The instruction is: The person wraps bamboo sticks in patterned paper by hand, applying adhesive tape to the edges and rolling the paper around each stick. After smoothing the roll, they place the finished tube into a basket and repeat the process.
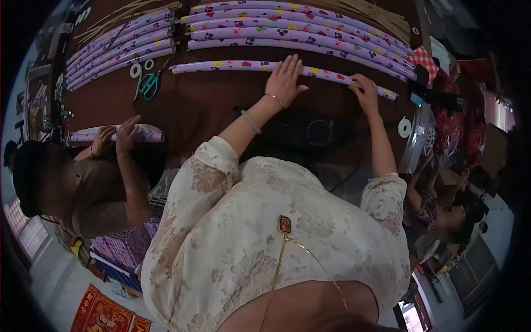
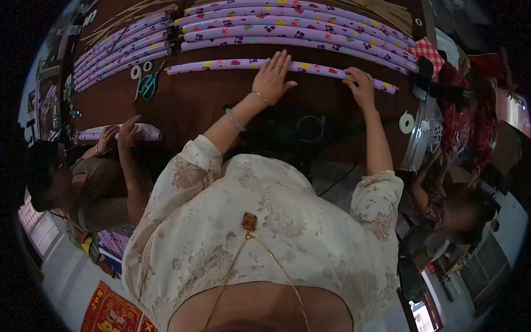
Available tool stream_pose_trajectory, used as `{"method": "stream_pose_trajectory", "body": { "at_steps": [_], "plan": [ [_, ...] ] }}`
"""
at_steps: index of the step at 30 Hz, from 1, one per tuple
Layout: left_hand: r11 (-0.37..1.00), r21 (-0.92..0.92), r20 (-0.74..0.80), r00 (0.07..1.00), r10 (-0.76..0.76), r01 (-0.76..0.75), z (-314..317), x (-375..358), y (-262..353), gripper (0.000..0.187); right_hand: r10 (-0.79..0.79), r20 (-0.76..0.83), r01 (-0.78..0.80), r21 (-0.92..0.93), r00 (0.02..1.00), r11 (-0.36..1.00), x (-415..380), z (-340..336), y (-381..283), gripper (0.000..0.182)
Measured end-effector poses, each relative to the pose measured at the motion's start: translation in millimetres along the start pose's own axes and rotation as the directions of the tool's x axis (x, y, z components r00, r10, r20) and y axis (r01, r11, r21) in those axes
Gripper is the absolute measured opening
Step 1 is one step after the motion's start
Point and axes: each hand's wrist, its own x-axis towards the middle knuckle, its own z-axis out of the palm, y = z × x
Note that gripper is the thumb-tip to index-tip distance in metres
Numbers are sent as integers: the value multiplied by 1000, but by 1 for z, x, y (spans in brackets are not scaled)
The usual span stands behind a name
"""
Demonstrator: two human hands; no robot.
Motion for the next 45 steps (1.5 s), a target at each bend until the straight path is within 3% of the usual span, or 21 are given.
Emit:
{"method": "stream_pose_trajectory", "body": {
  "at_steps": [5, 8, 11, 13, 15, 18, 22, 24, 28, 30, 34, 36, 37, 40, 45],
  "plan": [
    [958, 17, -193, 941, -277, 286, -5, -43, -83, 66, 25, 17, -25, -7, 1000, 1000, 1, -2, 0, 25],
    [964, 50, -234, 942, -242, 260, -5, -60, -117, 60, 21, 11, -21, -34, 1000, 999, 1, -3, -4, 27],
    [958, 14, -239, 931, -276, 287, -6, -57, -112, 60, -145, -66, 121, -283, 987, 952, 7, 0, -41, 36],
    [955, 16, -251, 925, -284, 298, -3, -54, -111, 60, -259, -95, 224, -280, 961, 934, 14, 11, -54, 33],
    [951, 20, -265, 919, -292, 308, -1, -53, -112, 59, -279, -100, 238, -300, 955, 924, 18, 23, -63, 26],
    [949, 35, -287, 913, -292, 314, -3, -51, -112, 54, -295, -206, 256, -196, 933, 947, 21, 39, -60, 21],
    [946, 53, -286, 912, -294, 321, -6, -50, -110, 49, -321, -230, 301, -119, 919, 946, 16, 43, -49, 22],
    [947, 53, -307, 908, -285, 316, -6, -49, -111, 48, -235, -293, 222, -78, 927, 972, 15, 43, -54, 19],
    [948, 46, -308, 907, -286, 315, -6, -49, -112, 47, -208, -239, 187, -107, 948, 977, 19, 36, -59, 18],
    [949, 50, -309, 908, -282, 312, -6, -49, -111, 47, -272, -176, 245, -163, 946, 956, 17, 38, -52, 22],
    [946, 29, -302, 905, -299, 322, -5, -49, -111, 47, -380, -253, 315, -264, 889, 912, 16, 45, -52, 28],
    [944, 15, -298, 903, -310, 330, -4, -50, -111, 46, -261, -265, 211, -201, 928, 956, 19, 41, -71, 29],
    [946, 11, -308, 901, -306, 325, -4, -50, -111, 46, -299, -182, 256, -226, 937, 940, 25, 36, -81, 27],
    [946, 2, -310, 899, -309, 326, -4, -52, -108, 46, -343, -136, 306, -237, 929, 922, 31, 50, -83, 25],
    [933, -23, -310, 885, -347, 358, -6, -52, -106, 45, -306, -229, 289, -105, 924, 952, 31, 56, -82, 20]
  ]
}}
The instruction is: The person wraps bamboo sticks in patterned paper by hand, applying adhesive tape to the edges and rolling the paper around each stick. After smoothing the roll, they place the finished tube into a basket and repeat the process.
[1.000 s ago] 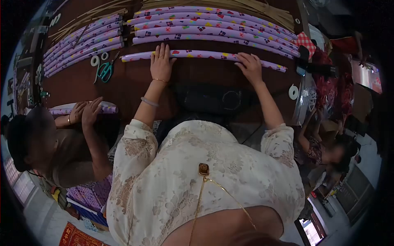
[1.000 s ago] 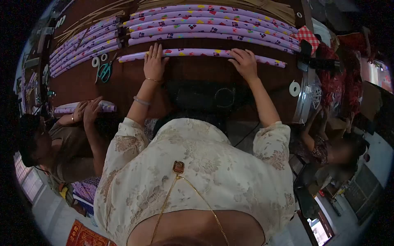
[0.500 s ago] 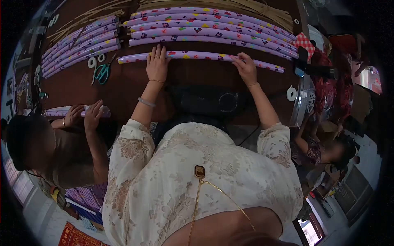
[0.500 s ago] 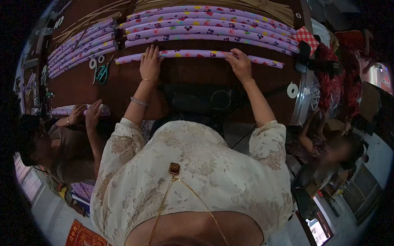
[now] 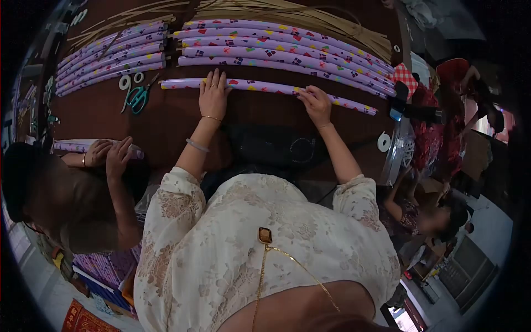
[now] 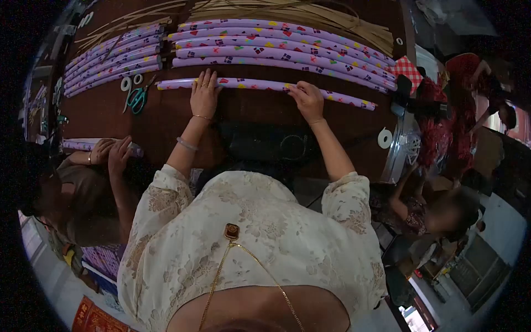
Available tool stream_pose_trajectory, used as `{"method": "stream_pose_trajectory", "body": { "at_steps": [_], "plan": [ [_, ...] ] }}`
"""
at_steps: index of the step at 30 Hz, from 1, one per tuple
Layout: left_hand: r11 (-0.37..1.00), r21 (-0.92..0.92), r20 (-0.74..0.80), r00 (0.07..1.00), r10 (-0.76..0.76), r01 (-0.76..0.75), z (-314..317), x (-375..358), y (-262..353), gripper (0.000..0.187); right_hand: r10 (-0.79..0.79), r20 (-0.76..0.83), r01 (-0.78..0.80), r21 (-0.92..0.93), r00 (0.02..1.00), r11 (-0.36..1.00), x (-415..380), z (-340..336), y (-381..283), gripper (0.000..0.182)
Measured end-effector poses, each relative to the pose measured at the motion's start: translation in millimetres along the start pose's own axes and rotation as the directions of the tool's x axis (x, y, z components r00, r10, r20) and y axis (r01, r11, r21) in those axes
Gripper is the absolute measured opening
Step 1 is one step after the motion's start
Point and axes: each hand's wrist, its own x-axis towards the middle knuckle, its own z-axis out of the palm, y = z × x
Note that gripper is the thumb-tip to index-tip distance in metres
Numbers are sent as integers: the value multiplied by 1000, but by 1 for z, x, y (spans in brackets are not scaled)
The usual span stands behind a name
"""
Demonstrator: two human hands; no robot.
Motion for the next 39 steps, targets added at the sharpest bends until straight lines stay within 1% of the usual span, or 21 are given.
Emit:
{"method": "stream_pose_trajectory", "body": {
  "at_steps": [3, 5, 8, 11, 14, 15, 17, 18, 19, 20, 21, 23, 26, 27, 28, 29, 30, 32, 33, 35, 39],
  "plan": [
    [1000, 22, 18, 1000, -2, 2, 0, -1, -1, 45, -60, -37, 58, -56, 998, 997, 1, 0, -3, 19],
    [999, 43, 47, 999, -4, 2, 0, -2, 0, 47, -207, -28, 200, -160, 978, 967, 5, -2, -1, 18],
    [999, 44, 58, 998, -23, 20, 1, -2, 0, 48, -280, 102, 296, -196, 954, 935, 15, -14, -7, 14],
    [999, 20, 65, 997, -49, 48, 4, -2, 0, 48, -304, 56, 309, -222, 951, 925, 7, -6, 3, 14],
    [998, 32, 97, 993, -62, 59, 12, 7, -3, 50, -247, 44, 251, -250, 968, 935, -3, -2, 10, 18],
    [998, 32, 121, 990, -65, 62, 16, 4, -5, 50, -258, -12, 248, -242, 966, 938, -5, 2, 13, 18],
    [999, 18, 59, 998, -37, 36, 14, 2, -5, 47, -117, 76, 126, -125, 990, 984, -8, 0, 12, 22],
    [1000, 18, -11, 1000, -12, 12, 13, 2, -6, 45, -150, 36, 152, -89, 988, 984, -6, -2, 13, 29],
    [999, 42, -35, 999, 18, -17, 7, 2, -4, 43, -71, 65, 71, 7, 995, 997, -5, -5, 12, 32],
    [1000, 6, -68, 998, 15, -15, 11, 2, -6, 43, 13, 54, -13, 8, 998, 1000, -2, -9, 3, 33],
    [1000, 13, -53, 999, 7, -7, 14, 4, -7, 43, -10, 59, 10, 13, 998, 1000, 1, -12, 2, 34],
    [1000, 25, -14, 1000, 6, -6, 15, 3, -6, 44, 27, 50, -29, 35, 998, 999, 4, -13, 2, 26],
    [1000, 18, -51, 999, 8, -7, 19, 2, -7, 45, 97, 24, -99, 92, 995, 991, 3, -3, 6, 15],
    [1000, 20, -43, 999, 14, -13, 19, 1, -7, 45, 323, 49, -326, 164, 945, 931, 6, -1, 0, 15],
    [1000, 14, -59, 998, 18, -17, 18, 0, -7, 45, 528, 89, -533, 226, 845, 815, 8, 1, -3, 16],
    [1000, 7, -78, 997, 18, -18, 18, 0, -7, 45, 591, 135, -603, 270, 795, 750, 9, 4, -1, 25],
    [1000, 7, -75, 997, 21, -20, 18, 0, -6, 45, 594, 135, -607, 269, 793, 748, 14, 6, -1, 25],
    [1000, 25, -94, 995, 20, -18, 19, -1, -6, 45, 671, 203, -694, 72, 714, 717, 21, 12, -3, 33],
    [999, 27, -91, 996, 23, -20, 18, -2, -6, 45, 672, 204, -696, 74, 712, 714, 22, 14, -5, 33],
    [1000, 12, -111, 994, 25, -24, 17, -2, -5, 45, 662, 260, -646, -154, 703, 747, 22, 16, -10, 39],
    [1000, 25, -92, 996, 14, -12, 15, -3, -5, 45, 671, 299, -662, -145, 679, 735, 21, 18, -6, 35]
  ]
}}
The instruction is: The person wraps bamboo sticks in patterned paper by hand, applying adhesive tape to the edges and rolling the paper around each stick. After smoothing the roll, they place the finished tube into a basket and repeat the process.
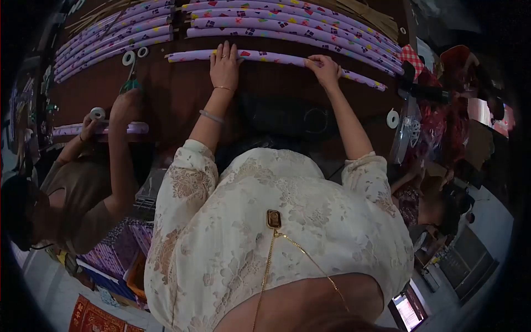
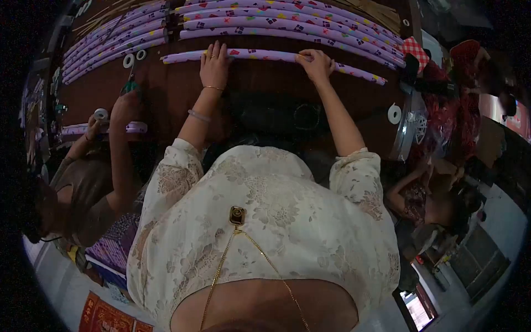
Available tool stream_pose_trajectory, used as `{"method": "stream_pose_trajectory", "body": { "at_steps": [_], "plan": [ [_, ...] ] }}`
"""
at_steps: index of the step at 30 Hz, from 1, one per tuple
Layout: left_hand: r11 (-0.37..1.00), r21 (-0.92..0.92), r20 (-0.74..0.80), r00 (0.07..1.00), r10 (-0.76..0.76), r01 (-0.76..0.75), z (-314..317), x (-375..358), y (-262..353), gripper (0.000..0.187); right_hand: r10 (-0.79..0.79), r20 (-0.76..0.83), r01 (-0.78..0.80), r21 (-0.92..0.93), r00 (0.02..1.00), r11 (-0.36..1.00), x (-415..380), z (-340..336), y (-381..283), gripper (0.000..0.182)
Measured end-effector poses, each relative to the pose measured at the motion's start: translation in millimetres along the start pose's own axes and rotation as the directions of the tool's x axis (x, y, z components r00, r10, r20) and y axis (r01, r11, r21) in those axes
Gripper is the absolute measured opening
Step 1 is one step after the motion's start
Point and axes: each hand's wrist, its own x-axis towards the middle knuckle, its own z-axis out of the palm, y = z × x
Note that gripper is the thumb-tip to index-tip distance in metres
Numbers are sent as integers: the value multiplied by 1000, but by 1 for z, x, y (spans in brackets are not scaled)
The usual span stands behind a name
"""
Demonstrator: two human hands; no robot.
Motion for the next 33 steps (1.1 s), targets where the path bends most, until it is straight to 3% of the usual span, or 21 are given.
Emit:
{"method": "stream_pose_trajectory", "body": {
  "at_steps": [2, 6, 9, 12, 14, 15, 17, 21, 23, 24, 26, 27, 29, 33],
  "plan": [
    [1000, 17, 4, 1000, -7, 7, 0, 1, 0, 45, -9, 78, 9, -7, 997, 1000, 3, -3, -1, 35],
    [1000, 16, 16, 1000, -17, 16, 1, 1, -3, 45, -110, 36, 111, -27, 993, 993, 7, -2, 13, 36],
    [1000, 13, 5, 1000, -8, 8, 3, 2, -3, 45, -99, 154, 78, 132, 983, 988, 20, 1, 22, 33],
    [1000, 22, 13, 1000, -2, 2, 4, 2, -3, 46, 30, 252, -93, 244, 967, 965, 22, 0, 15, 34],
    [999, 32, 19, 1000, 2, -3, 2, 2, -2, 45, 96, 133, -78, -136, 986, 988, -1, -23, -29, 38],
    [999, 35, 20, 1000, 8, -9, 1, 3, -1, 45, 98, 131, -81, -131, 986, 988, 4, -21, -19, 38],
    [1000, 15, 26, 1000, 3, -4, 0, 2, -2, 45, -68, 297, 56, 49, 952, 997, 17, -15, 16, 39],
    [1000, -25, 4, 1000, -2, 2, 0, 3, -1, 44, -232, 299, 162, 241, 926, 957, 17, -27, 27, 42],
    [999, 34, 60, 998, -8, 6, -4, 3, 0, 43, -10, 406, -171, 407, 914, 897, 18, -33, 19, 41],
    [999, 33, 63, 998, -1, -1, -5, 3, 0, 43, -5, 404, -176, 409, 915, 895, 19, -32, 16, 41],
    [999, 42, 65, 998, -3, 0, -4, 2, 0, 43, 172, 301, -206, 86, 938, 975, 22, -28, 10, 38],
    [999, 42, 68, 998, 2, -5, -5, 3, 1, 43, 176, 300, -211, 89, 937, 973, 18, -28, 1, 38],
    [999, 38, 64, 998, -1, -1, -6, 3, 1, 42, 110, 194, -75, -178, 975, 981, 7, -29, -18, 38],
    [999, 40, 66, 998, 4, -7, -7, 1, -1, 42, 30, 333, -47, 43, 943, 998, 30, -14, 18, 36]
  ]
}}
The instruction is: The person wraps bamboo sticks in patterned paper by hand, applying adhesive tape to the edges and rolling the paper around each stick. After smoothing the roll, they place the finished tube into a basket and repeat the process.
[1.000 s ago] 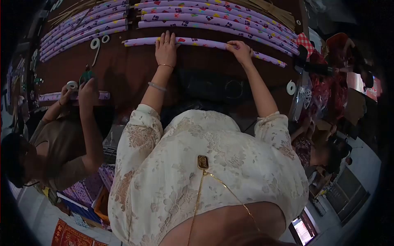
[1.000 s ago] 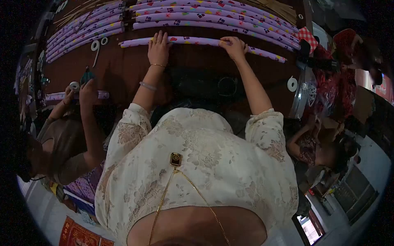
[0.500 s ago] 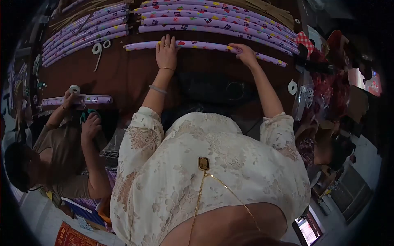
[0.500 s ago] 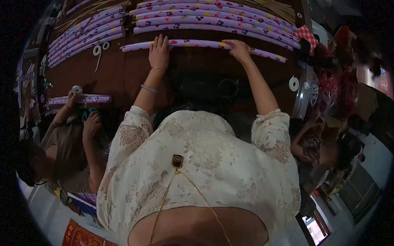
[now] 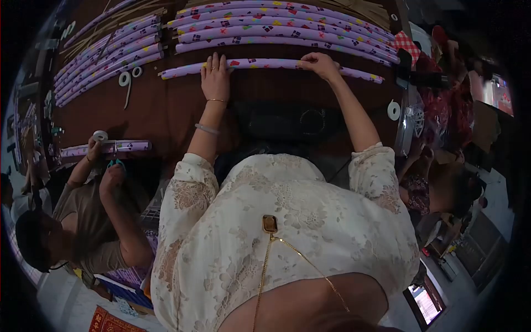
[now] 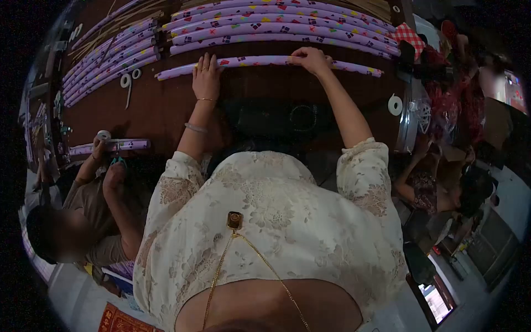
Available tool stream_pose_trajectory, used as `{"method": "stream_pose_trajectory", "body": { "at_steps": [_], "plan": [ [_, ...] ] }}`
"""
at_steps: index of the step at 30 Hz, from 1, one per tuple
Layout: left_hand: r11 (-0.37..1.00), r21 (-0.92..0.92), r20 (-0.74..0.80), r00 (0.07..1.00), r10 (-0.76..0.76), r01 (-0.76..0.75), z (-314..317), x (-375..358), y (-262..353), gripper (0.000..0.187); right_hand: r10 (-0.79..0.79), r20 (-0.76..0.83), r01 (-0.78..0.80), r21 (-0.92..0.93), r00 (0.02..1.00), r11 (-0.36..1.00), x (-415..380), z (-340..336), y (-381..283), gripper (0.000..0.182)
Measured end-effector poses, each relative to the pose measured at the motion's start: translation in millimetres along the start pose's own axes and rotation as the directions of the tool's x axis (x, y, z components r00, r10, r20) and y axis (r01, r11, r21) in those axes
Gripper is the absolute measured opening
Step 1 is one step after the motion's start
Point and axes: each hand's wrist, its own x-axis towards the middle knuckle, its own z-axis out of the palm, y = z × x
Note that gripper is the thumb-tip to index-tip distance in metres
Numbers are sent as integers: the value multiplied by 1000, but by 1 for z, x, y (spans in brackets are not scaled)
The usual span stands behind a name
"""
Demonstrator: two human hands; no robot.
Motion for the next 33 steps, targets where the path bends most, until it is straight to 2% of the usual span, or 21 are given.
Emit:
{"method": "stream_pose_trajectory", "body": {
  "at_steps": [3, 5, 6, 8, 9, 12, 14, 15, 16, 17, 21, 23, 24, 26, 29, 30, 31, 33],
  "plan": [
    [999, -34, -43, 999, 9, -10, 1, 0, -1, 43, -15, 38, 15, -1, 999, 1000, 0, -9, 5, 32],
    [999, -53, -31, 1000, 3, -5, 0, 1, -2, 43, -258, 160, 194, 332, 953, 923, 10, -15, 34, 33],
    [998, -56, -36, 999, 1, -3, 1, 2, -2, 43, -259, 158, 197, 328, 953, 924, 7, -25, 40, 33],
    [999, -34, -20, 1000, -3, 3, 0, 1, -1, 43, -258, 161, 149, 494, 953, 857, -4, -42, 47, 34],
    [999, -37, -19, 1000, 2, -2, 0, 1, 0, 43, -254, 157, 147, 495, 954, 856, -7, -47, 52, 34],
    [1000, 5, 12, 1000, 15, -15, -2, 1, 0, 41, -152, 127, 46, 600, 980, 798, -13, -51, 58, 34],
    [1000, -10, 6, 1000, 7, -7, -3, 1, 1, 41, -25, 35, 15, 277, 999, 961, -19, -48, 39, 37],
    [1000, -8, 10, 1000, 14, -14, 0, 2, 0, 41, -21, 33, 11, 283, 999, 959, -25, -45, 25, 37],
    [1000, -10, -20, 1000, 24, -24, 2, 1, -1, 42, -12, -43, 13, 20, 999, 1000, -34, -42, 9, 38],
    [999, -11, -49, 998, 31, -32, 5, 1, -3, 43, -24, -117, -6, -246, 993, 969, -38, -40, 2, 40],
    [999, 8, -35, 999, 39, -38, 3, 0, -4, 43, -7, -107, -14, -192, 994, 981, -26, -36, 12, 34],
    [999, 10, -17, 999, 35, -35, 1, 1, -4, 43, -61, 129, 34, 206, 990, 978, -11, -42, 35, 30],
    [999, 9, -22, 999, 32, -32, 1, 2, -4, 43, -64, 127, 37, 202, 990, 979, -11, -47, 39, 30],
    [1000, -8, -19, 1000, 19, -19, 2, 1, -4, 42, -159, 259, 55, 365, 953, 929, -7, -55, 45, 37],
    [1000, -2, 11, 1000, -7, 7, -2, 2, -1, 41, -144, 319, -2, 415, 937, 910, -6, -64, 47, 41],
    [1000, -3, -3, 1000, 5, -5, 0, 0, -3, 41, -123, 234, 13, 423, 964, 906, -11, -58, 39, 39],
    [1000, -13, -15, 1000, -3, 3, 2, 0, -3, 41, -139, 246, 23, 422, 959, 906, -10, -48, 29, 39],
    [1000, 9, -25, 1000, -5, 5, 3, -1, -2, 42, -206, 49, 196, 155, 977, 968, -7, -20, 6, 37]
  ]
}}
